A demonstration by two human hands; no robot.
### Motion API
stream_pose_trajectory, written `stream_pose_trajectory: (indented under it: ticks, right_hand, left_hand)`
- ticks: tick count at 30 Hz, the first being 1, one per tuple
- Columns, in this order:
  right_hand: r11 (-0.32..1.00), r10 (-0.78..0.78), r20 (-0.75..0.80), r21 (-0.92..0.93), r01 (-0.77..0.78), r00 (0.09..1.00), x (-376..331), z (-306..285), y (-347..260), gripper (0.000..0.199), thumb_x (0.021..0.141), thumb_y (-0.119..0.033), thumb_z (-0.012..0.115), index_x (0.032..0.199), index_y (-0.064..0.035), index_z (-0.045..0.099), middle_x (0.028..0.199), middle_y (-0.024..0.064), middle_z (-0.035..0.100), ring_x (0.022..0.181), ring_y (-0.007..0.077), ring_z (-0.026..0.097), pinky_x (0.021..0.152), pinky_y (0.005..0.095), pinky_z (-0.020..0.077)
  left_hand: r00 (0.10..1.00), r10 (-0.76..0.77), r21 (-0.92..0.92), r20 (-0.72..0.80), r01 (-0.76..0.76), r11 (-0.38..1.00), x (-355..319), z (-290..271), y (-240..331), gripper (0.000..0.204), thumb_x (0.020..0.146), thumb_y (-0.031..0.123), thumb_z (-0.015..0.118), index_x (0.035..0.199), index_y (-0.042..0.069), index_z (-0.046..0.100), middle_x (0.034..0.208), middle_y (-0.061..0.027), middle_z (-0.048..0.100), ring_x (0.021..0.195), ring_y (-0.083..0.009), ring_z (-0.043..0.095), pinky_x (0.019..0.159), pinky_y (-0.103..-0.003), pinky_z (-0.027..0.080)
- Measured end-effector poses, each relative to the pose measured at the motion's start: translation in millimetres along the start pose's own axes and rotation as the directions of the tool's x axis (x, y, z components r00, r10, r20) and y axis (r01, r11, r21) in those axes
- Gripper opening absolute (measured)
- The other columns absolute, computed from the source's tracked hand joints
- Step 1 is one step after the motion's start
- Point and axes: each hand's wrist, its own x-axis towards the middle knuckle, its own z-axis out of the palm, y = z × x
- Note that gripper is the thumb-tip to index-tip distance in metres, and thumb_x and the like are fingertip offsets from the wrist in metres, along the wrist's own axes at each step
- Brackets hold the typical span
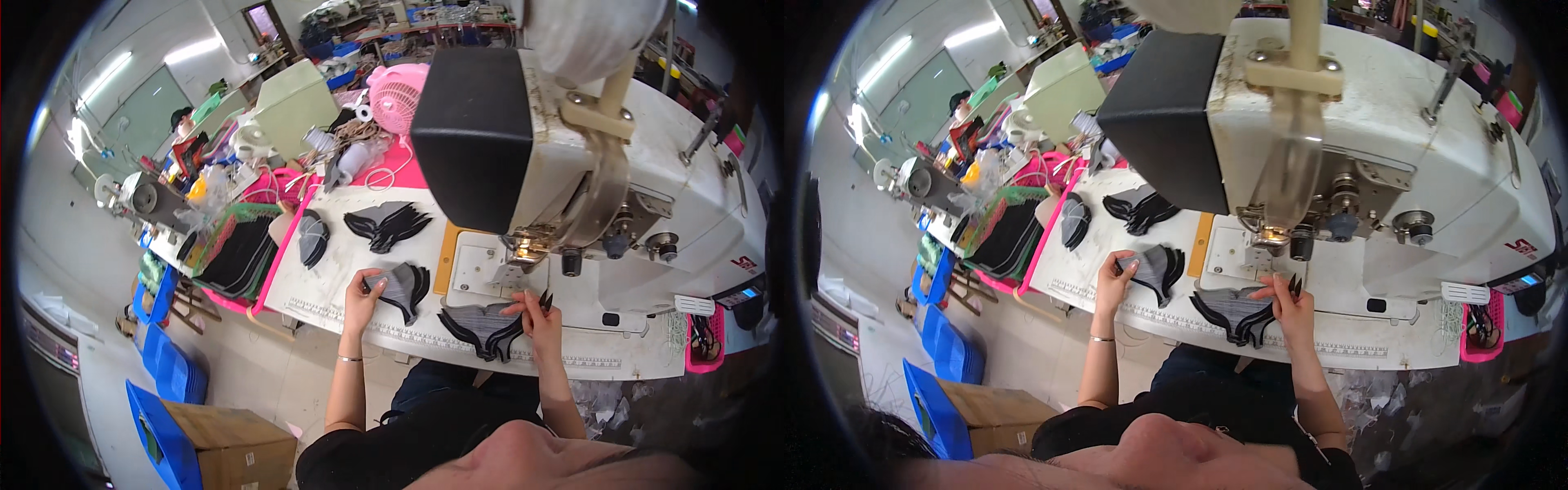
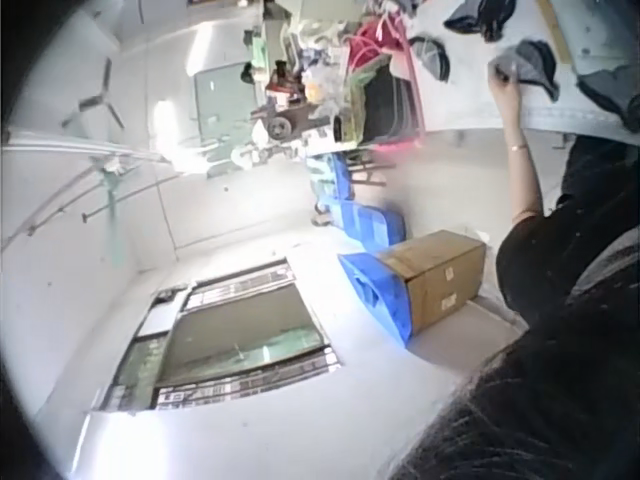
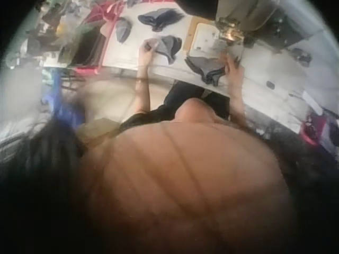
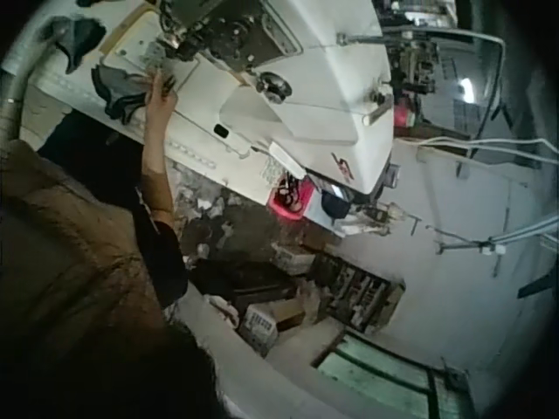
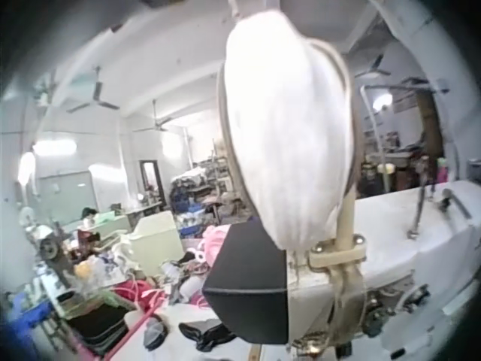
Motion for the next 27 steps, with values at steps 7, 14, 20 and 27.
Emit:
stream_pose_trajectory:
  ticks: [7,14,20,27]
  right_hand:
    - [0.997,-0.004,0.047,-0.080,0.008,0.999,0.0,9.5,0.5,0.033,0.095,-0.026,0.052,0.098,0.0044,0.064,0.074,0.0098,0.069,0.041,0.0004,0.028,0.039,0.0181,0.0208]
    - [0.978,-0.067,0.039,-0.194,0.074,0.997,-8.3,0.2,4.5,0.033,0.096,-0.025,0.050,0.100,0.0042,0.064,0.074,0.0079,0.069,0.046,0.0000,0.031,0.042,0.0182,0.0241]
    - [0.830,-0.108,0.072,-0.543,0.130,0.992,-9.4,-8.7,20.8,0.026,0.093,-0.021,0.056,0.096,0.0033,0.066,0.072,0.0066,0.067,0.056,0.0066,0.050,0.052,0.0239,0.0397]
    - [0.722,-0.202,0.137,-0.648,0.242,0.970,-13.7,-1.3,14.8,0.019,0.087,-0.017,0.062,0.095,-0.0001,0.067,0.074,0.0069,0.063,0.056,0.0134,0.053,0.053,0.0263,0.0400]
  left_hand:
    - [0.857,0.515,0.422,-0.032,-0.455,0.784,-20.2,50.0,74.0,0.033,0.078,0.013,0.069,0.105,-0.001,0.055,0.101,-0.0170,0.057,0.093,-0.0330,0.053,0.082,-0.040,0.042]
    - [0.750,0.213,0.406,0.626,-0.547,0.732,-43.9,95.0,56.6,0.054,0.065,0.038,0.077,0.107,0.006,0.064,0.100,-0.0091,0.056,0.096,-0.0283,0.053,0.080,-0.039,0.041]
    - [0.743,0.373,0.391,0.556,-0.630,0.671,-54.5,102.0,67.6,0.048,0.065,0.032,0.076,0.105,0.007,0.064,0.101,-0.0060,0.056,0.098,-0.0256,0.052,0.082,-0.037,0.038]
    - [0.770,0.188,0.397,0.609,-0.502,0.768,-45.1,103.9,61.3,0.044,0.068,0.029,0.075,0.105,0.008,0.064,0.097,-0.0053,0.056,0.097,-0.0254,0.051,0.083,-0.038,0.036]
